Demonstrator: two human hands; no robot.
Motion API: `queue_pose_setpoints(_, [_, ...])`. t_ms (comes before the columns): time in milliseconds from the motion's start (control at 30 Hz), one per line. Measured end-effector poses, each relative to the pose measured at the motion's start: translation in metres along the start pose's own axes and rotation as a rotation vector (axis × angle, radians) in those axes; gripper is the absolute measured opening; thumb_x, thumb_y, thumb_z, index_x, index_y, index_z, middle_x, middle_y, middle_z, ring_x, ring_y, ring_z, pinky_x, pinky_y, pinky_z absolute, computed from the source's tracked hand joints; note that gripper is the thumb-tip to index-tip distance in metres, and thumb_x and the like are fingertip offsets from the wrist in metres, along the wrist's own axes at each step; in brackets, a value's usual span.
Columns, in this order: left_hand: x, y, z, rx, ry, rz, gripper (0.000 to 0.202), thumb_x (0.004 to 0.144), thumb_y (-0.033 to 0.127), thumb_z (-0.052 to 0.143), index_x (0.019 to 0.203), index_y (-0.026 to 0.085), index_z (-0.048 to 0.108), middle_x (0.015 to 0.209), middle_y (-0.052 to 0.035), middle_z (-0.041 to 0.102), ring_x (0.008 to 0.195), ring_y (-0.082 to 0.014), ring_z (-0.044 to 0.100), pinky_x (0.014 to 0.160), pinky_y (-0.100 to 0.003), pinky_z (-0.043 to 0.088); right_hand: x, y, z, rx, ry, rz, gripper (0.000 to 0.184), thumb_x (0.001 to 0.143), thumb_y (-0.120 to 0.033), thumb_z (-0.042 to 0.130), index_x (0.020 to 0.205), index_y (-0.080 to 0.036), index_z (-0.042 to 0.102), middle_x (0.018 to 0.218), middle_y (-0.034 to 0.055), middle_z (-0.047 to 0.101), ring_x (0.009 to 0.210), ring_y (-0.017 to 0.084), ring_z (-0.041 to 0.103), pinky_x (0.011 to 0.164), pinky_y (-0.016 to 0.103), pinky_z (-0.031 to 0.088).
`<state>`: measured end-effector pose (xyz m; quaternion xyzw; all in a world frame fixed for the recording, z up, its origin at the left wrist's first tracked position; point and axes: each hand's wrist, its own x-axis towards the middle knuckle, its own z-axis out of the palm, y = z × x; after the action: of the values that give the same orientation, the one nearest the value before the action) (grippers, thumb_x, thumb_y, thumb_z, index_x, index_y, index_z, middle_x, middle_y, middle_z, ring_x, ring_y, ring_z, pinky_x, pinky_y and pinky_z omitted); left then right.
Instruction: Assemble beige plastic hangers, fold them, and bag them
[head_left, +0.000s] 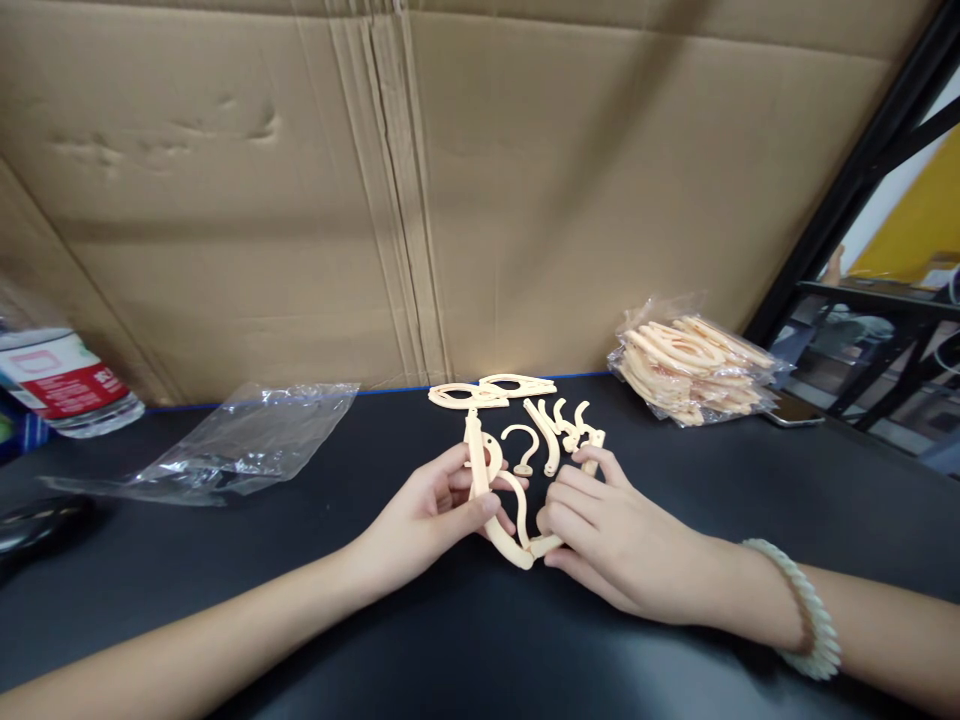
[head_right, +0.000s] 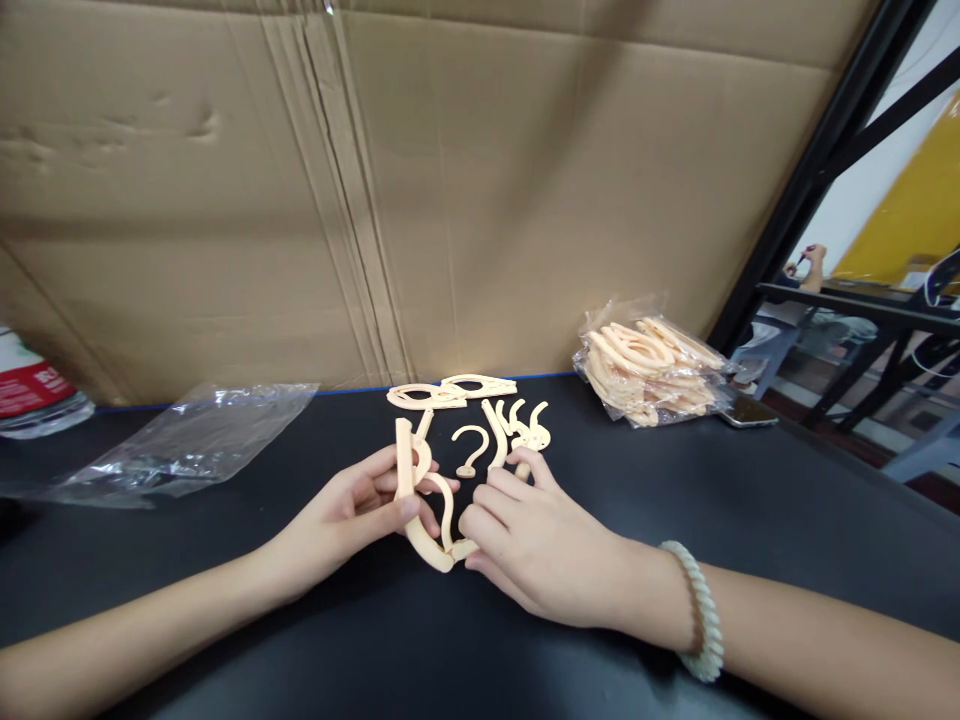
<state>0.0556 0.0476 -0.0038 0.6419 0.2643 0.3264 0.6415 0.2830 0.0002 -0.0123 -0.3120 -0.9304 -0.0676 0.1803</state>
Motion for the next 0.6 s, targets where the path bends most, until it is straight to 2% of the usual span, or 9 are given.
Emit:
queue_pose_setpoints(167, [-0.0015,-0.0007,0.0015,-0.028,0.004,-0.032,0.030,0.083,0.031,0.070,0.103,0.016,0.053,0.098,-0.0067,0.072,0.077,-0.0175,0.072,0.076,-0.032,0.058,0.0010,-0.0014,0.0021,-0.028,0.012,-0.007,0.026,0.102,-0.018,0.033,0.082,-0.018,0.050,0.078,0.0018,0.053,0.076,0.018,0.045,0.096,0.043,0.024])
queue_pose_setpoints(367, [-0.0020,-0.0007,0.0012,0.024,-0.028,-0.106,0.034,0.086,0.038,0.065,0.107,0.013,0.055,0.089,-0.0104,0.076,0.083,-0.0222,0.073,0.077,-0.033,0.057,0.0016,-0.0029,0.0012,0.010,0.001,-0.024,0.020,0.095,-0.009,0.038,0.082,-0.018,0.049,0.074,-0.0002,0.052,0.072,0.016,0.043,0.094,0.039,0.024])
queue_pose_setpoints(600, [-0.0026,0.0029,0.0032,0.045,-0.025,-0.138,0.032,0.083,0.040,0.067,0.098,0.012,0.059,0.082,-0.0096,0.077,0.077,-0.0197,0.073,0.071,-0.028,0.056,0.0048,-0.0028,-0.0012,-0.072,0.079,-0.097,0.025,0.093,-0.003,0.036,0.080,-0.016,0.053,0.068,-0.0012,0.052,0.067,0.015,0.040,0.090,0.037,0.026])
